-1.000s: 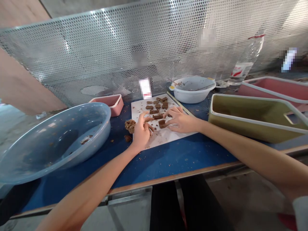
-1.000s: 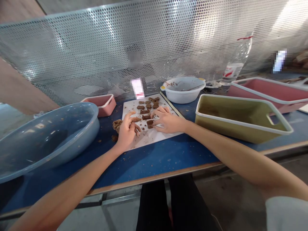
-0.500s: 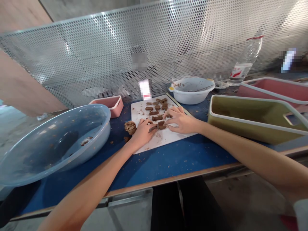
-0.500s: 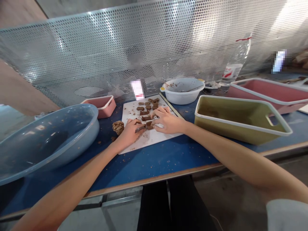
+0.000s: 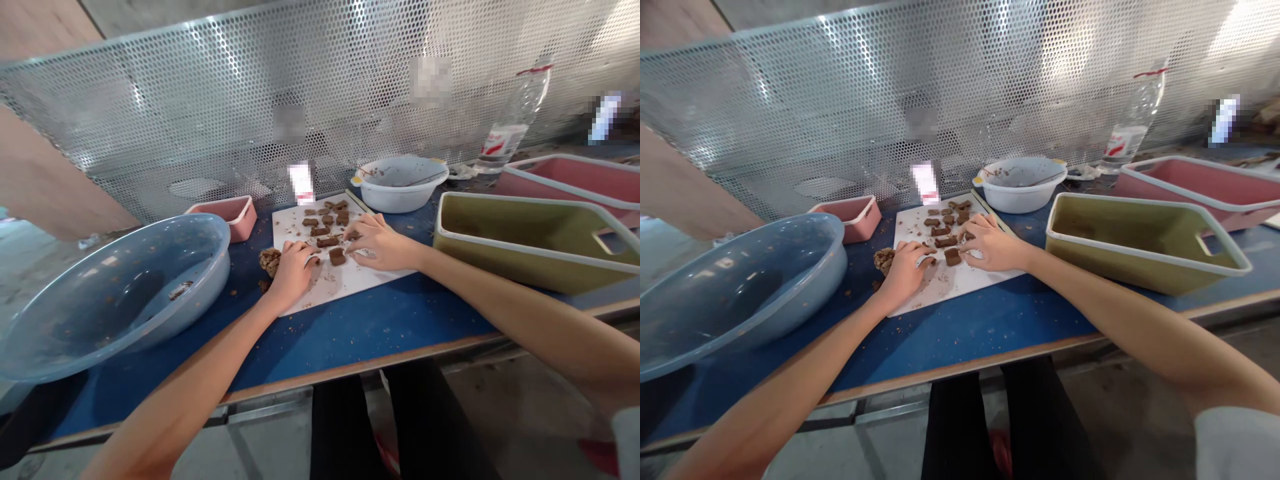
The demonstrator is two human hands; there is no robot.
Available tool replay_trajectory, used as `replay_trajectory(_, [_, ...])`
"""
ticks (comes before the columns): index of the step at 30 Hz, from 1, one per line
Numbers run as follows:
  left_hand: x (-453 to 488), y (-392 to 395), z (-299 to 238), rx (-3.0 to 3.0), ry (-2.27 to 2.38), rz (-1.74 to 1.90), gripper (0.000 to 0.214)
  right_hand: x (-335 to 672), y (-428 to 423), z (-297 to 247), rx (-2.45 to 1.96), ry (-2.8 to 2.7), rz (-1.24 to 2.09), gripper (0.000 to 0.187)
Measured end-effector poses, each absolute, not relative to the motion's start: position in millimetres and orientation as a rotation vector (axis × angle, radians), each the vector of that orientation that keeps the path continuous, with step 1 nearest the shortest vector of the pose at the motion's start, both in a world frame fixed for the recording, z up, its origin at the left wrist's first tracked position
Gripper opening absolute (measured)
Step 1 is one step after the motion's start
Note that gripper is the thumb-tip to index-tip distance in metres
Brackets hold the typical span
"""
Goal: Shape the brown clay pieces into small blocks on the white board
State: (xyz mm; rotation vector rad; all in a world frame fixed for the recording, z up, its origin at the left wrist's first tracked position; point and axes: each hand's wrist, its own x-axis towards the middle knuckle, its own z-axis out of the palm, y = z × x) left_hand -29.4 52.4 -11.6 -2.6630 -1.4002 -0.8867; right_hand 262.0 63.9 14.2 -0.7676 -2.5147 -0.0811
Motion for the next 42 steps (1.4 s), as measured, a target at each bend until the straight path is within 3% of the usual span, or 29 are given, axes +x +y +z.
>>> replay_trajectory(7, [-8,19,-11,-2.496,-1.624,-0.568,0.033,261,56,13,-1.108,-2.602,-0.062,0.032])
replay_trajectory(21, [6,-6,-2,-2.574,-1.442,-0.366,0.027,255,43,13,-0.965,-2.850,-0.017,0.036])
replay_trajectory(31, [7,-3,-6,-2.677,-1.497,-0.391,0.025,253,40,18,-1.036,-2.848,0.300,0.035])
replay_trajectory(42, [6,-4,-6,-2.578,-1.425,-0.466,0.023,253,39,16,-1.120,-2.743,0.069,0.037])
